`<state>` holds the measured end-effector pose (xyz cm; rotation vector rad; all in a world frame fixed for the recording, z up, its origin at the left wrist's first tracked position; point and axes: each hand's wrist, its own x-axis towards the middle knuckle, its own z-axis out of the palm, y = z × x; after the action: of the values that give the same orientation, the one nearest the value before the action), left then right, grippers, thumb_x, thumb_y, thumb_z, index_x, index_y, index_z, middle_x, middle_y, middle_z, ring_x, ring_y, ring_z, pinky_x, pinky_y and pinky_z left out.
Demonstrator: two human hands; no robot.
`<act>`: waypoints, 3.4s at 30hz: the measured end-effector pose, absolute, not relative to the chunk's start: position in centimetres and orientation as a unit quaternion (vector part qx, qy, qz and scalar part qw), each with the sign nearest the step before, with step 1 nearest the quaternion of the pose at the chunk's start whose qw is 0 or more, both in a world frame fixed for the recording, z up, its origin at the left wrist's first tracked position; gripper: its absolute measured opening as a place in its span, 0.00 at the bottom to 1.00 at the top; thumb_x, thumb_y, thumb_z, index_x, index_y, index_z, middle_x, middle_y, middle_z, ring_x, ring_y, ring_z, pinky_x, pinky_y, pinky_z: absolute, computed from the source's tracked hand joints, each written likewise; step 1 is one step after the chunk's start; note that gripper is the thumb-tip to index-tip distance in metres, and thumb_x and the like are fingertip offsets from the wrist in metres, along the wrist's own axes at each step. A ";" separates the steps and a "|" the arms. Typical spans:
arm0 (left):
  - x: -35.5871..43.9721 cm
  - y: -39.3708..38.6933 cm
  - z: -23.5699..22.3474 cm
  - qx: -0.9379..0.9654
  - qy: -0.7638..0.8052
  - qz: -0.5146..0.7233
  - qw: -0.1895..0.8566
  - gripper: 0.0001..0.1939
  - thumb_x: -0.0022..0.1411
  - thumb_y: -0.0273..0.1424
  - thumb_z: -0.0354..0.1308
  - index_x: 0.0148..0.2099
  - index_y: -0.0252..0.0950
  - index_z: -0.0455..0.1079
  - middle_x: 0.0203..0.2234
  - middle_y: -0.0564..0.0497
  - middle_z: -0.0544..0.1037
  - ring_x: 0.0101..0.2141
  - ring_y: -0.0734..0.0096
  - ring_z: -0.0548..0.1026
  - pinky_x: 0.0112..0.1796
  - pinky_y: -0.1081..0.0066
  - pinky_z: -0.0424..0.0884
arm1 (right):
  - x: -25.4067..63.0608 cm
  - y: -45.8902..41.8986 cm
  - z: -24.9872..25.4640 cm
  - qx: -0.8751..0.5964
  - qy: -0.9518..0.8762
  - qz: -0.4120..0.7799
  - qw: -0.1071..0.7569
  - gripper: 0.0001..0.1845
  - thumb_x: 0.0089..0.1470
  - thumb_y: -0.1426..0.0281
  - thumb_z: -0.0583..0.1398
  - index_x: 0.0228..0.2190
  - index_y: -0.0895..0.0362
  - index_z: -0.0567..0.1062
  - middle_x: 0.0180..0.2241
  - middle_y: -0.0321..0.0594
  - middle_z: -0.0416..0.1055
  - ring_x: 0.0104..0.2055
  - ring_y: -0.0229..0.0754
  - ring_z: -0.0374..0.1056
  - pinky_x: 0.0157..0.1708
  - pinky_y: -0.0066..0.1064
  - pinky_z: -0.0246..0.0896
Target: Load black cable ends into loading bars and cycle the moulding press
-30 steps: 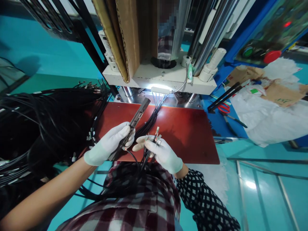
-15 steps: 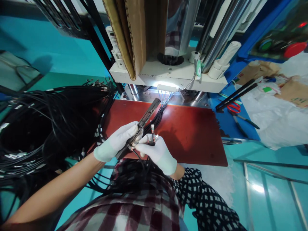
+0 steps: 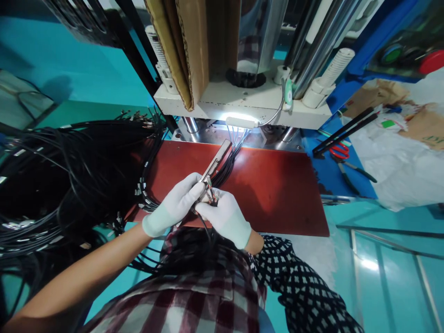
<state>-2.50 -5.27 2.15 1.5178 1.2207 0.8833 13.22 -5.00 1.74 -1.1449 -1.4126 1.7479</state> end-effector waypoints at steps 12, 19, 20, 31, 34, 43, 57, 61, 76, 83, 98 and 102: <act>-4.0 -5.4 2.8 0.533 0.474 0.397 0.578 0.18 0.72 0.45 0.47 0.36 0.36 0.61 0.24 0.56 0.67 0.23 0.78 0.65 0.26 0.74 0.63 | 16.5 -5.2 1.6 -0.452 -0.476 0.683 0.319 0.07 0.50 0.68 0.66 0.34 0.57 0.77 0.33 0.36 0.74 0.33 0.35 0.67 0.34 0.28 0.62; -4.3 -5.6 3.1 0.498 0.460 0.408 0.611 0.17 0.72 0.44 0.48 0.37 0.36 0.62 0.25 0.55 0.67 0.23 0.79 0.64 0.24 0.76 0.63 | 16.9 -5.6 1.4 -0.475 -0.552 0.630 0.269 0.21 0.55 0.64 0.63 0.51 0.54 0.78 0.42 0.40 0.77 0.38 0.40 0.70 0.43 0.35 0.66; -4.3 -5.6 3.1 0.496 0.460 0.409 0.612 0.17 0.72 0.44 0.48 0.37 0.36 0.62 0.25 0.55 0.67 0.23 0.79 0.64 0.25 0.76 0.63 | 16.9 -5.7 1.4 -0.500 -0.569 0.603 0.251 0.24 0.54 0.65 0.64 0.54 0.53 0.77 0.38 0.38 0.77 0.36 0.39 0.69 0.43 0.36 0.65; -4.7 -5.7 3.0 0.506 0.452 0.410 0.610 0.17 0.73 0.43 0.47 0.37 0.36 0.62 0.24 0.55 0.67 0.23 0.79 0.64 0.25 0.75 0.62 | 16.9 -5.9 1.5 -0.435 -0.518 0.674 0.296 0.11 0.53 0.66 0.65 0.38 0.57 0.75 0.37 0.40 0.77 0.37 0.39 0.72 0.43 0.33 0.67; -4.7 -5.7 3.1 0.511 0.450 0.407 0.609 0.17 0.73 0.44 0.47 0.36 0.36 0.61 0.24 0.55 0.67 0.23 0.78 0.64 0.25 0.74 0.62 | 16.9 -5.8 1.6 -0.407 -0.502 0.704 0.294 0.14 0.56 0.68 0.62 0.44 0.57 0.76 0.37 0.40 0.78 0.33 0.36 0.70 0.37 0.31 0.66; -4.9 -5.7 3.0 0.500 0.450 0.410 0.617 0.17 0.73 0.44 0.48 0.37 0.36 0.61 0.24 0.55 0.67 0.23 0.78 0.63 0.24 0.75 0.61 | 15.7 -6.1 0.9 -0.452 -0.514 0.683 0.255 0.13 0.55 0.69 0.62 0.43 0.55 0.78 0.35 0.37 0.79 0.29 0.35 0.68 0.32 0.29 0.64; -5.6 -5.8 3.1 0.497 0.434 0.417 0.625 0.16 0.72 0.43 0.48 0.38 0.36 0.62 0.24 0.55 0.66 0.22 0.79 0.63 0.23 0.76 0.62 | 15.5 -6.0 0.9 -0.470 -0.527 0.656 0.268 0.07 0.51 0.67 0.65 0.32 0.58 0.78 0.27 0.34 0.72 0.30 0.37 0.66 0.36 0.31 0.62; -5.5 -5.9 3.0 0.482 0.435 0.424 0.631 0.17 0.72 0.44 0.49 0.38 0.36 0.62 0.25 0.55 0.66 0.22 0.79 0.63 0.23 0.77 0.62 | 15.0 -6.0 1.2 -0.466 -0.521 0.661 0.273 0.06 0.49 0.68 0.66 0.27 0.58 0.77 0.23 0.32 0.70 0.25 0.34 0.61 0.31 0.29 0.60; -4.6 -5.7 2.0 0.511 0.447 0.407 0.611 0.18 0.70 0.46 0.51 0.35 0.36 0.63 0.23 0.55 0.67 0.25 0.74 0.64 0.29 0.73 0.63 | 12.3 -4.3 2.4 -0.435 -0.566 0.621 0.325 0.09 0.50 0.69 0.61 0.20 0.56 0.71 0.22 0.33 0.70 0.28 0.37 0.65 0.34 0.30 0.64; -4.1 -5.9 2.4 0.624 0.540 0.346 0.446 0.14 0.71 0.44 0.50 0.40 0.37 0.64 0.29 0.54 0.69 0.29 0.71 0.67 0.32 0.71 0.65 | 12.1 -4.2 1.7 -0.426 -0.556 0.634 0.327 0.06 0.52 0.69 0.60 0.25 0.56 0.72 0.26 0.35 0.72 0.32 0.39 0.67 0.39 0.32 0.65; -5.0 -5.7 2.7 0.445 0.478 0.414 0.634 0.18 0.69 0.47 0.52 0.39 0.36 0.62 0.25 0.56 0.66 0.22 0.80 0.64 0.22 0.79 0.62 | 14.7 -4.3 0.6 -0.416 -0.464 0.682 0.383 0.16 0.57 0.58 0.63 0.40 0.57 0.80 0.29 0.38 0.76 0.30 0.36 0.67 0.28 0.26 0.57; -5.2 -5.7 2.2 0.449 0.459 0.402 0.653 0.18 0.69 0.47 0.53 0.39 0.35 0.62 0.25 0.56 0.65 0.21 0.81 0.63 0.21 0.78 0.61 | 14.4 -4.3 0.6 -0.419 -0.483 0.675 0.367 0.17 0.56 0.61 0.63 0.43 0.59 0.77 0.23 0.35 0.75 0.24 0.34 0.64 0.25 0.27 0.56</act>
<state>-5.21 -5.66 2.24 1.0184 1.0415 0.9110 14.45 -4.28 0.61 -1.0758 -1.2414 1.7353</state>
